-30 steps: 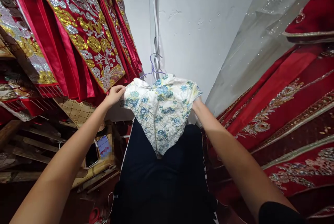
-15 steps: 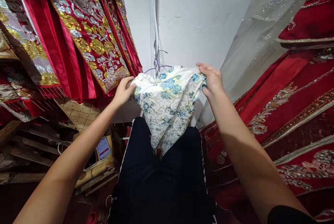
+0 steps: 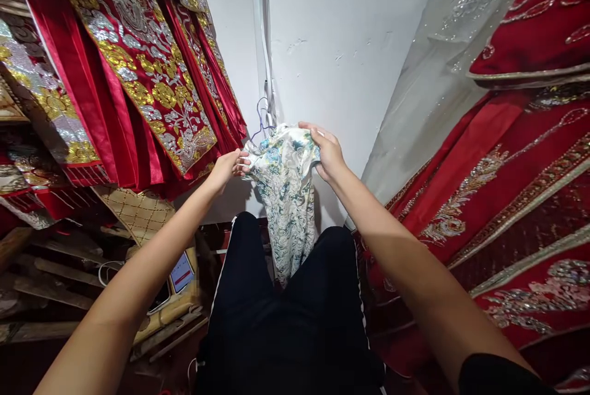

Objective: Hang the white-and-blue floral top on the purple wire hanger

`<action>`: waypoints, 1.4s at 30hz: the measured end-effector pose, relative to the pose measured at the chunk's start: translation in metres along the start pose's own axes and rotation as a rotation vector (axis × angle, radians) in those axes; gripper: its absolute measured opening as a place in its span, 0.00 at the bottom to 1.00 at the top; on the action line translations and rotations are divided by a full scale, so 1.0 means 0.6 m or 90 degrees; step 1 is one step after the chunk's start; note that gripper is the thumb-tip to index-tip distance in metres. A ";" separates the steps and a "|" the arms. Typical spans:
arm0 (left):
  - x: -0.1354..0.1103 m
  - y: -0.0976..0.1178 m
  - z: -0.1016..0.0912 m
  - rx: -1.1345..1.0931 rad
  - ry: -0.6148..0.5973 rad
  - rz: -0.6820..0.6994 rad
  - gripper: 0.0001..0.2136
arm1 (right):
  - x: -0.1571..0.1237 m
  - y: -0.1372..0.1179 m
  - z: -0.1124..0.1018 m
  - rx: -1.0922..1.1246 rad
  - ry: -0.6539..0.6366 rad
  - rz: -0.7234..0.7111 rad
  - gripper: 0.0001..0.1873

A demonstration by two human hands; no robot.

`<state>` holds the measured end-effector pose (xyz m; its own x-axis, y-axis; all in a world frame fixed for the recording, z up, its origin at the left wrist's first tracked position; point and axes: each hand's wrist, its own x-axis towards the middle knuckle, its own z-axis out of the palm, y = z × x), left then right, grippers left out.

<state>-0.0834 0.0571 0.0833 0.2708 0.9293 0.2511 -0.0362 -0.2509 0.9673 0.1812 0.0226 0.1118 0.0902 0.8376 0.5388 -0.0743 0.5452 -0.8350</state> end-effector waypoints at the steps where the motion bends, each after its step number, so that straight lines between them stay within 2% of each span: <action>1: 0.001 0.005 0.004 -0.012 -0.006 -0.001 0.23 | 0.004 0.000 0.004 0.023 -0.008 0.005 0.29; 3: 0.003 0.016 0.012 -0.037 -0.007 -0.011 0.25 | -0.003 -0.007 0.017 0.054 -0.063 0.008 0.29; 4: 0.004 0.022 0.015 -0.053 -0.002 -0.020 0.25 | -0.014 -0.013 0.024 0.055 -0.117 0.009 0.27; 7: -0.001 0.037 0.023 -0.101 0.006 -0.083 0.25 | -0.070 -0.040 0.038 -0.014 -0.372 0.021 0.22; 9: -0.015 0.043 0.027 -0.118 -0.008 -0.148 0.20 | -0.105 -0.059 0.033 -0.054 -0.557 0.057 0.24; 10: -0.026 0.044 0.029 -0.116 -0.022 -0.172 0.16 | -0.117 -0.064 0.026 -0.063 -0.618 0.082 0.26; 11: -0.040 0.046 0.031 -0.104 -0.043 -0.187 0.13 | -0.122 -0.064 0.016 -0.071 -0.641 0.104 0.27; 12: -0.056 0.048 0.032 -0.083 -0.069 -0.193 0.10 | -0.122 -0.060 0.005 -0.084 -0.624 0.115 0.27; 13: -0.074 0.050 0.031 -0.051 -0.101 -0.189 0.09 | -0.119 -0.051 -0.007 -0.104 -0.571 0.113 0.25; 15: -0.109 0.062 0.025 0.038 -0.177 -0.164 0.06 | -0.104 -0.020 -0.032 -0.166 -0.419 0.079 0.23; 17: -0.139 0.081 0.013 0.145 -0.259 -0.130 0.06 | -0.089 0.018 -0.049 -0.236 -0.292 0.044 0.27; 19: -0.155 0.104 -0.002 0.249 -0.334 -0.107 0.09 | -0.083 0.049 -0.057 -0.294 -0.219 0.014 0.36; 21: -0.157 0.122 -0.018 0.317 -0.361 -0.089 0.10 | -0.084 0.065 -0.056 -0.313 -0.200 -0.006 0.36; 23: -0.145 0.126 -0.030 0.327 -0.313 -0.061 0.11 | -0.089 0.065 -0.055 -0.288 -0.244 0.037 0.29; 25: -0.125 0.116 -0.038 0.318 -0.221 -0.023 0.11 | -0.095 0.053 -0.061 -0.235 -0.299 0.133 0.27; 27: -0.104 0.097 -0.040 0.324 -0.126 0.029 0.08 | -0.099 0.039 -0.076 -0.181 -0.297 0.212 0.27; 30: -0.087 0.069 -0.032 0.339 0.022 0.169 0.09 | -0.099 0.019 -0.117 -0.122 -0.166 0.227 0.24; 33: -0.098 0.055 -0.015 0.388 0.188 0.338 0.09 | -0.089 0.004 -0.163 -0.086 0.012 0.186 0.23; 34: -0.106 0.052 -0.007 0.415 0.218 0.374 0.08 | -0.083 0.000 -0.173 -0.069 0.060 0.171 0.23; 35: -0.113 0.049 0.001 0.441 0.218 0.390 0.08 | -0.075 -0.003 -0.179 -0.048 0.098 0.159 0.23; 37: -0.122 0.040 0.020 0.484 0.139 0.370 0.11 | -0.059 -0.006 -0.172 0.000 0.133 0.144 0.23; 40: -0.115 0.012 0.050 0.546 -0.032 0.294 0.18 | -0.037 -0.001 -0.131 0.040 0.091 0.147 0.23; 42: -0.102 -0.015 0.066 0.592 -0.093 0.240 0.21 | -0.031 0.007 -0.104 0.046 0.040 0.159 0.23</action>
<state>-0.0618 -0.0080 0.0577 0.5131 0.7195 0.4681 0.6027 -0.6903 0.4004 0.2410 0.0070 0.0914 0.1214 0.9438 0.3073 -0.1723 0.3249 -0.9299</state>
